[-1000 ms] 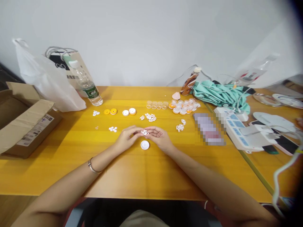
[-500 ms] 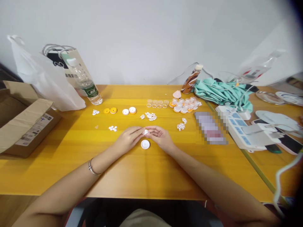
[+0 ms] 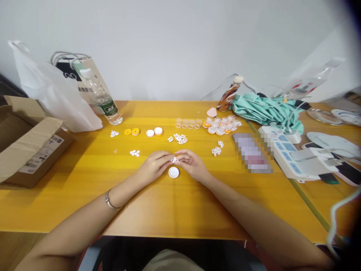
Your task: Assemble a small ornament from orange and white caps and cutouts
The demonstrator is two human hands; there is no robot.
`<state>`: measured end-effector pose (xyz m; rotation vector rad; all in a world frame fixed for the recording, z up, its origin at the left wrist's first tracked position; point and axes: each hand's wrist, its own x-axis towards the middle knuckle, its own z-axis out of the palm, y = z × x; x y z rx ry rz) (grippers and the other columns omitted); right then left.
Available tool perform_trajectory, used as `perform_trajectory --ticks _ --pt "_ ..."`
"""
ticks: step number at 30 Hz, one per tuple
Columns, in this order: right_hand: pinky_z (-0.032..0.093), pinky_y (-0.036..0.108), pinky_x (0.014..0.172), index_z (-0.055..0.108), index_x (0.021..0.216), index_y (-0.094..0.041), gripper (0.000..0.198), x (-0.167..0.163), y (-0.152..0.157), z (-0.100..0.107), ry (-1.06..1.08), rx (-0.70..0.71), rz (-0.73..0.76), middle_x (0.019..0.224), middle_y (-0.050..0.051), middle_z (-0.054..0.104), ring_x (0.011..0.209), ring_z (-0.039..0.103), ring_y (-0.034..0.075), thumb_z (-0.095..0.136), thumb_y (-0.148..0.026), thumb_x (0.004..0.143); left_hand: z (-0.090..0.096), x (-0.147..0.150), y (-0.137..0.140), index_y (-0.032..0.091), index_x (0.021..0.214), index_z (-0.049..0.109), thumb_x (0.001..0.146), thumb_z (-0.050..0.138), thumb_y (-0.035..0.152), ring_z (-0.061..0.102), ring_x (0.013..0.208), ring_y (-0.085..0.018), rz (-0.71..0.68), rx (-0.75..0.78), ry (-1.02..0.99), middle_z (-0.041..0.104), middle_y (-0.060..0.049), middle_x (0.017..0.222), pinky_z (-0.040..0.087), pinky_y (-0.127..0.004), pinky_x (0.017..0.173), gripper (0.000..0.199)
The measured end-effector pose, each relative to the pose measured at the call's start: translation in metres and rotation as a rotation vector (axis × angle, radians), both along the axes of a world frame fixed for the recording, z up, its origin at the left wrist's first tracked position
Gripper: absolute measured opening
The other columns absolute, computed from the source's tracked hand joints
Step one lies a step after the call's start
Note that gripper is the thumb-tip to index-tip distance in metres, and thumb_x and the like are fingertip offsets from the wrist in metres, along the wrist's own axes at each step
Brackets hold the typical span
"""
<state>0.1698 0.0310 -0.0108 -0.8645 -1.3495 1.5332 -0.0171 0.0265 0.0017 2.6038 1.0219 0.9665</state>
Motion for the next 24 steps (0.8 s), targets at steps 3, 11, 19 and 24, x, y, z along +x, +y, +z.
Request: perform_trajectory --ticks 3,11,19,24 --pt "0.048 0.027 0.076 0.055 0.092 -0.021 0.029 -0.0007 -0.0006 0.0006 -0.025 0.021 -0.008 0.081 -0.001 0.068 0.076 0.064 0.012 0.070 -0.026 0.068 0.0011 0.0018 -0.0012 0.019 0.110 0.057 0.088 0.048 0.023 0.059 0.090 -0.016 0.007 0.011 0.009 0.063 -0.007 0.099 0.048 -0.031 0.081 0.024" --pt "0.047 0.026 0.069 0.051 0.091 -0.023 0.032 -0.0045 -0.0019 0.0037 -0.026 0.056 -0.028 0.071 -0.003 0.065 0.068 0.061 0.012 0.071 -0.032 0.067 0.0054 0.0078 -0.0071 0.017 0.107 0.057 0.087 0.048 0.025 0.059 0.084 -0.016 0.028 0.061 0.017 0.064 -0.008 0.093 0.046 -0.031 0.076 0.023" --pt "0.047 0.026 0.070 0.047 0.085 -0.025 0.031 -0.0063 -0.0055 0.0076 0.022 0.078 -0.064 0.068 -0.005 0.061 0.067 0.059 0.012 0.071 -0.034 0.067 0.0073 0.0065 -0.0068 0.017 0.108 0.056 0.087 0.050 0.023 0.059 0.087 -0.016 -0.013 0.051 -0.013 0.064 -0.008 0.095 0.047 -0.031 0.077 0.023" --pt "0.047 0.026 0.071 0.056 0.076 -0.021 0.020 -0.0037 -0.0052 0.0088 0.014 0.072 -0.049 0.073 -0.002 0.063 0.070 0.060 0.012 0.070 -0.034 0.069 0.0074 0.0053 -0.0086 0.018 0.110 0.055 0.086 0.052 0.022 0.061 0.089 -0.015 0.000 0.049 -0.060 0.066 -0.007 0.099 0.047 -0.030 0.080 0.025"
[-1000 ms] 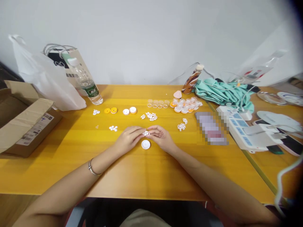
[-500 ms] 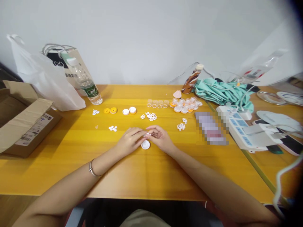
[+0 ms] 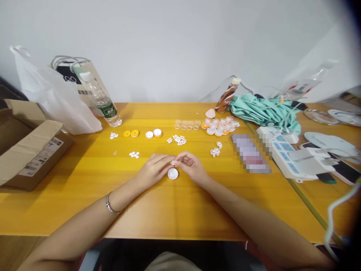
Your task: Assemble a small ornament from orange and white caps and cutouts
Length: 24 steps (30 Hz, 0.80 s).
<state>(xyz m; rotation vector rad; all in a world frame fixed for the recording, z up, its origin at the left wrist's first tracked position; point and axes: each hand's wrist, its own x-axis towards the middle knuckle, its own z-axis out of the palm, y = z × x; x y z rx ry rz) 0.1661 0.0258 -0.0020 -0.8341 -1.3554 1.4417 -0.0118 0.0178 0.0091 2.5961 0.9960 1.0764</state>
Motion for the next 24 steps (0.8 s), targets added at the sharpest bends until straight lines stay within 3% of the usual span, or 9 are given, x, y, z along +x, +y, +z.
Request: perform_trajectory --ticks 4,10,15,17,21,24 --pt "0.048 0.027 0.073 0.061 0.079 -0.021 0.017 0.002 0.001 -0.002 0.001 -0.019 0.016 0.077 0.000 0.066 0.073 0.061 0.012 0.069 -0.033 0.069 0.001 -0.001 0.000 0.019 0.105 0.059 0.085 0.054 0.023 0.064 0.087 -0.015 -0.007 -0.074 -0.072 0.069 -0.006 0.098 0.047 -0.030 0.080 0.021" --pt "0.050 0.030 0.078 0.065 0.086 -0.023 0.018 0.004 0.002 -0.009 -0.051 0.032 0.024 0.080 0.001 0.068 0.077 0.063 0.014 0.068 -0.030 0.070 -0.001 0.001 0.003 0.017 0.093 0.066 0.086 0.050 0.029 0.066 0.080 -0.016 0.068 -0.441 -0.269 0.071 -0.005 0.088 0.051 -0.027 0.075 0.021" --pt "0.051 0.030 0.079 0.065 0.100 -0.026 0.031 0.006 0.002 -0.010 -0.095 0.061 -0.029 0.084 0.000 0.067 0.079 0.063 0.013 0.069 -0.030 0.070 -0.001 0.004 0.004 0.015 0.084 0.066 0.085 0.050 0.032 0.064 0.071 -0.015 0.032 -0.624 -0.304 0.070 -0.004 0.078 0.051 -0.025 0.067 0.024" --pt "0.051 0.030 0.081 0.067 0.098 -0.025 0.029 0.007 0.002 -0.010 -0.114 0.076 -0.008 0.086 0.001 0.067 0.081 0.063 0.014 0.069 -0.031 0.069 -0.001 0.004 0.005 0.014 0.080 0.064 0.085 0.049 0.033 0.063 0.067 -0.014 0.015 -0.690 -0.320 0.068 -0.003 0.072 0.050 -0.024 0.064 0.025" --pt "0.051 0.033 0.082 0.069 0.088 -0.024 0.021 0.008 0.002 -0.011 -0.119 0.050 0.001 0.089 0.002 0.069 0.083 0.065 0.016 0.069 -0.032 0.069 -0.002 0.001 0.009 0.014 0.078 0.063 0.086 0.047 0.034 0.061 0.067 -0.013 -0.010 -0.728 -0.287 0.066 -0.003 0.070 0.049 -0.023 0.065 0.027" --pt "0.051 0.035 0.084 0.069 0.087 -0.023 0.022 0.009 0.004 -0.012 -0.094 0.002 -0.032 0.090 0.002 0.070 0.084 0.065 0.017 0.071 -0.031 0.066 -0.003 -0.002 0.017 0.015 0.082 0.063 0.086 0.046 0.036 0.060 0.070 -0.013 0.063 -0.625 -0.223 0.066 -0.003 0.075 0.048 -0.024 0.066 0.027"
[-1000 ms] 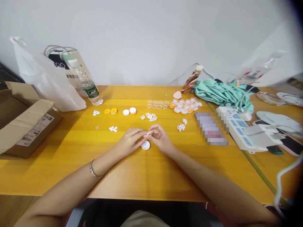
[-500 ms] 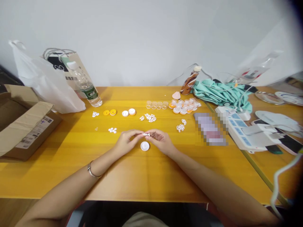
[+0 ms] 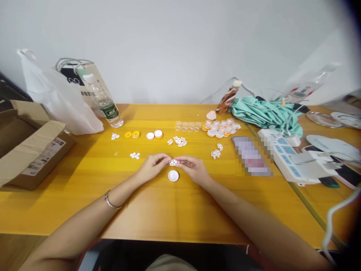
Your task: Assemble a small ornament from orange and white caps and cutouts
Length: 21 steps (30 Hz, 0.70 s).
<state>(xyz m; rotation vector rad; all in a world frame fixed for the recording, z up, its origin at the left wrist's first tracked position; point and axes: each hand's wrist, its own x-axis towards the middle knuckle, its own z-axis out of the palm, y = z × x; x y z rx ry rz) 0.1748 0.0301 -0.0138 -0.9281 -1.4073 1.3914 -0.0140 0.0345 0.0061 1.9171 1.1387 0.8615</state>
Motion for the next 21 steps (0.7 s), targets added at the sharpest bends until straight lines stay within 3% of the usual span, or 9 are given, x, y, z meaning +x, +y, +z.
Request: perform_trajectory --ticks 4,9,15,19,21 --pt "0.050 0.038 0.087 0.069 0.086 -0.022 0.026 0.002 0.004 0.000 -0.003 -0.051 -0.064 0.088 0.003 0.071 0.083 0.066 0.018 0.073 -0.033 0.063 -0.002 -0.001 0.025 0.016 0.090 0.062 0.085 0.049 0.032 0.058 0.072 -0.015 0.140 0.238 0.165 0.065 -0.004 0.083 0.048 -0.027 0.067 0.021" --pt "0.050 0.038 0.088 0.069 0.087 -0.022 0.027 0.003 0.007 -0.001 0.019 -0.064 -0.081 0.088 0.003 0.071 0.084 0.066 0.019 0.074 -0.030 0.061 -0.005 0.011 0.062 0.013 0.100 0.057 0.082 0.052 0.024 0.054 0.089 -0.021 0.159 0.471 0.389 0.056 -0.010 0.095 0.045 -0.036 0.081 0.021" --pt "0.050 0.038 0.088 0.068 0.086 -0.022 0.026 0.004 0.008 -0.001 0.009 -0.075 -0.105 0.085 0.002 0.071 0.083 0.066 0.018 0.073 -0.028 0.062 -0.007 0.028 0.079 0.013 0.082 0.060 0.081 0.052 0.016 0.055 0.077 -0.019 0.144 0.443 0.420 0.054 -0.008 0.083 0.047 -0.035 0.074 0.009" --pt "0.049 0.037 0.088 0.068 0.084 -0.021 0.024 0.005 0.009 0.000 0.021 -0.083 -0.117 0.087 0.002 0.071 0.084 0.066 0.018 0.074 -0.027 0.062 0.001 0.018 0.067 0.013 0.083 0.060 0.080 0.054 0.017 0.056 0.073 -0.016 0.132 0.424 0.363 0.056 -0.007 0.080 0.049 -0.033 0.071 0.008" --pt "0.049 0.037 0.088 0.067 0.083 -0.022 0.023 0.005 0.009 0.000 0.039 -0.090 -0.115 0.086 0.001 0.070 0.083 0.065 0.017 0.074 -0.026 0.062 0.007 0.010 0.053 0.014 0.088 0.060 0.079 0.057 0.020 0.058 0.073 -0.015 0.101 0.351 0.211 0.060 -0.006 0.081 0.050 -0.031 0.072 0.011"
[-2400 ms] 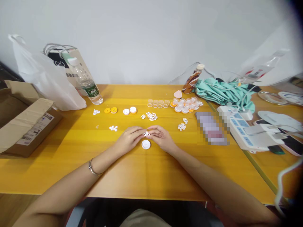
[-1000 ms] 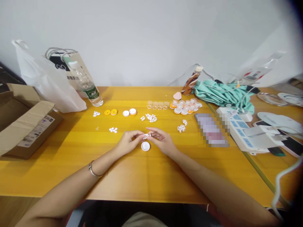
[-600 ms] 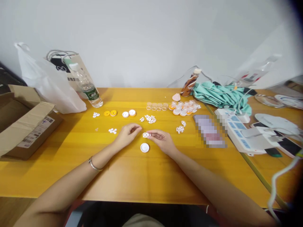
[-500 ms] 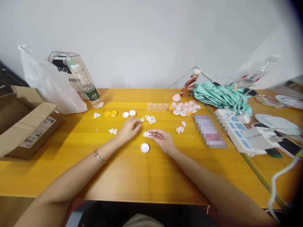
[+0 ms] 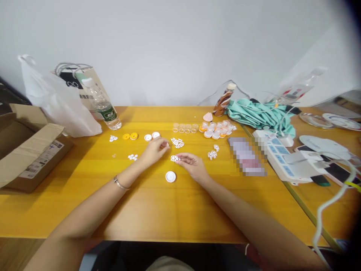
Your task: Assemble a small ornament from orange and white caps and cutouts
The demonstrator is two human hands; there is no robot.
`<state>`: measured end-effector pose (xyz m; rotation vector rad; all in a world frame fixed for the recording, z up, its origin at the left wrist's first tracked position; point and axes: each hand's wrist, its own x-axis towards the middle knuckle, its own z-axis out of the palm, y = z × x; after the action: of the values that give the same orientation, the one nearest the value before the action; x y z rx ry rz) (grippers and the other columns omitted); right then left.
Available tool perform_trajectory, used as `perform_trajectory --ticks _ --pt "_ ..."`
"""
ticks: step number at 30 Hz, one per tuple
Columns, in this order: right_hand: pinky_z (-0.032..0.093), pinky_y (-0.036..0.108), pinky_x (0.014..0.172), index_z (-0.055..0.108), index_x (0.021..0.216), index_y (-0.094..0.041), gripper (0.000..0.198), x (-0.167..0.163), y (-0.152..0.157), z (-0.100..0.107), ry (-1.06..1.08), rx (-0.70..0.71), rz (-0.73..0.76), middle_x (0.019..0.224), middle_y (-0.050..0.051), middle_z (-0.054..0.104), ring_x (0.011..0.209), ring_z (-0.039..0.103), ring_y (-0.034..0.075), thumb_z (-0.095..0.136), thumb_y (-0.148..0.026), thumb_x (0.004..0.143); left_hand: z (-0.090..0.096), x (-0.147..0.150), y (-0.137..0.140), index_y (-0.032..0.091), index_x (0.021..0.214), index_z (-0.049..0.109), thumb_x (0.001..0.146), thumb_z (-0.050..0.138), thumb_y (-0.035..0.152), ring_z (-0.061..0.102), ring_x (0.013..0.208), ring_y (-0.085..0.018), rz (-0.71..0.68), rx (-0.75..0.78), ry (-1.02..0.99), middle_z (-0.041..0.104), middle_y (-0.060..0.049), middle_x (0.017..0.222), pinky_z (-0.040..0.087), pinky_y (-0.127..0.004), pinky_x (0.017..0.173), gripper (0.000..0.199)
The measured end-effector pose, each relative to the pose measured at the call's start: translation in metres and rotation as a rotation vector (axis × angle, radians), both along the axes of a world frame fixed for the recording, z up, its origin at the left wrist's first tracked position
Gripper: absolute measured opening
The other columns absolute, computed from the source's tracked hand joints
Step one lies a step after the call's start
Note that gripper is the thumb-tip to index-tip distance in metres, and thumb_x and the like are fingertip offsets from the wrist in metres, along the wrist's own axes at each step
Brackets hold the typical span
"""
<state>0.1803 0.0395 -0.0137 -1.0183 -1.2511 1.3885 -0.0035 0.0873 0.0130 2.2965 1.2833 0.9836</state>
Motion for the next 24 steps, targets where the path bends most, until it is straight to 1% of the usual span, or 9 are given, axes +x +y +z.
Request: perform_trajectory --ticks 4,6,7,9,12,15,17,20,24 --pt "0.051 0.034 0.085 0.067 0.080 -0.022 0.022 0.000 0.000 0.001 0.046 -0.029 0.038 0.082 0.000 0.070 0.080 0.066 0.016 0.075 -0.023 0.059 0.004 -0.008 -0.035 0.013 0.088 0.057 0.074 0.066 0.026 0.063 0.076 -0.014 -0.123 -0.248 -0.428 0.065 -0.006 0.082 0.053 -0.030 0.075 0.021" --pt "0.051 0.033 0.083 0.067 0.080 -0.022 0.022 -0.001 -0.002 0.003 0.062 -0.049 0.065 0.081 0.000 0.070 0.078 0.066 0.015 0.075 -0.022 0.059 0.003 -0.008 -0.048 0.013 0.084 0.057 0.071 0.069 0.026 0.064 0.076 -0.014 -0.160 -0.287 -0.544 0.066 -0.007 0.083 0.053 -0.030 0.074 0.022" --pt "0.052 0.032 0.082 0.067 0.080 -0.021 0.023 -0.001 -0.002 0.003 0.068 -0.058 0.082 0.080 0.000 0.071 0.077 0.066 0.015 0.075 -0.022 0.059 0.003 -0.008 -0.053 0.013 0.082 0.057 0.071 0.069 0.025 0.064 0.076 -0.014 -0.177 -0.279 -0.566 0.066 -0.007 0.083 0.053 -0.030 0.073 0.021" --pt "0.052 0.032 0.081 0.066 0.082 -0.021 0.023 -0.001 -0.004 0.005 0.077 -0.071 0.114 0.080 0.000 0.071 0.075 0.066 0.015 0.075 -0.022 0.060 0.002 -0.007 -0.059 0.013 0.079 0.057 0.071 0.070 0.024 0.064 0.078 -0.015 -0.205 -0.223 -0.552 0.066 -0.008 0.083 0.053 -0.030 0.073 0.019" --pt "0.051 0.030 0.081 0.066 0.082 -0.021 0.022 -0.001 -0.005 0.006 0.077 -0.063 0.152 0.080 0.000 0.071 0.075 0.066 0.014 0.074 -0.021 0.061 0.000 -0.005 -0.060 0.013 0.080 0.059 0.072 0.069 0.022 0.063 0.081 -0.016 -0.231 -0.130 -0.456 0.066 -0.009 0.085 0.051 -0.030 0.076 0.016" --pt "0.051 0.029 0.081 0.066 0.082 -0.021 0.022 -0.001 -0.005 0.007 0.080 -0.054 0.181 0.080 -0.001 0.071 0.076 0.067 0.013 0.074 -0.021 0.062 -0.002 -0.006 -0.059 0.014 0.089 0.060 0.074 0.067 0.020 0.062 0.083 -0.016 -0.216 -0.032 -0.360 0.066 -0.009 0.089 0.049 -0.031 0.078 0.018" --pt "0.051 0.029 0.081 0.066 0.083 -0.022 0.022 -0.001 -0.005 0.006 0.083 -0.051 0.184 0.082 -0.001 0.072 0.076 0.067 0.013 0.074 -0.021 0.062 -0.003 -0.008 -0.058 0.015 0.097 0.061 0.075 0.066 0.019 0.061 0.084 -0.016 -0.201 0.076 -0.291 0.067 -0.008 0.091 0.048 -0.031 0.078 0.023" --pt "0.051 0.029 0.080 0.066 0.083 -0.022 0.023 0.000 -0.005 0.006 0.089 -0.044 0.185 0.082 -0.001 0.072 0.076 0.067 0.013 0.074 -0.020 0.062 -0.003 -0.011 -0.057 0.018 0.103 0.061 0.076 0.065 0.018 0.061 0.085 -0.016 -0.237 0.217 -0.190 0.068 -0.008 0.093 0.047 -0.033 0.079 0.027" --pt "0.051 0.028 0.080 0.066 0.083 -0.022 0.023 -0.001 -0.006 0.006 0.090 -0.043 0.192 0.080 -0.002 0.072 0.075 0.067 0.013 0.074 -0.020 0.061 -0.002 -0.011 -0.058 0.019 0.104 0.062 0.078 0.062 0.016 0.062 0.085 -0.016 -0.272 0.278 -0.130 0.069 -0.008 0.094 0.047 -0.033 0.079 0.026"
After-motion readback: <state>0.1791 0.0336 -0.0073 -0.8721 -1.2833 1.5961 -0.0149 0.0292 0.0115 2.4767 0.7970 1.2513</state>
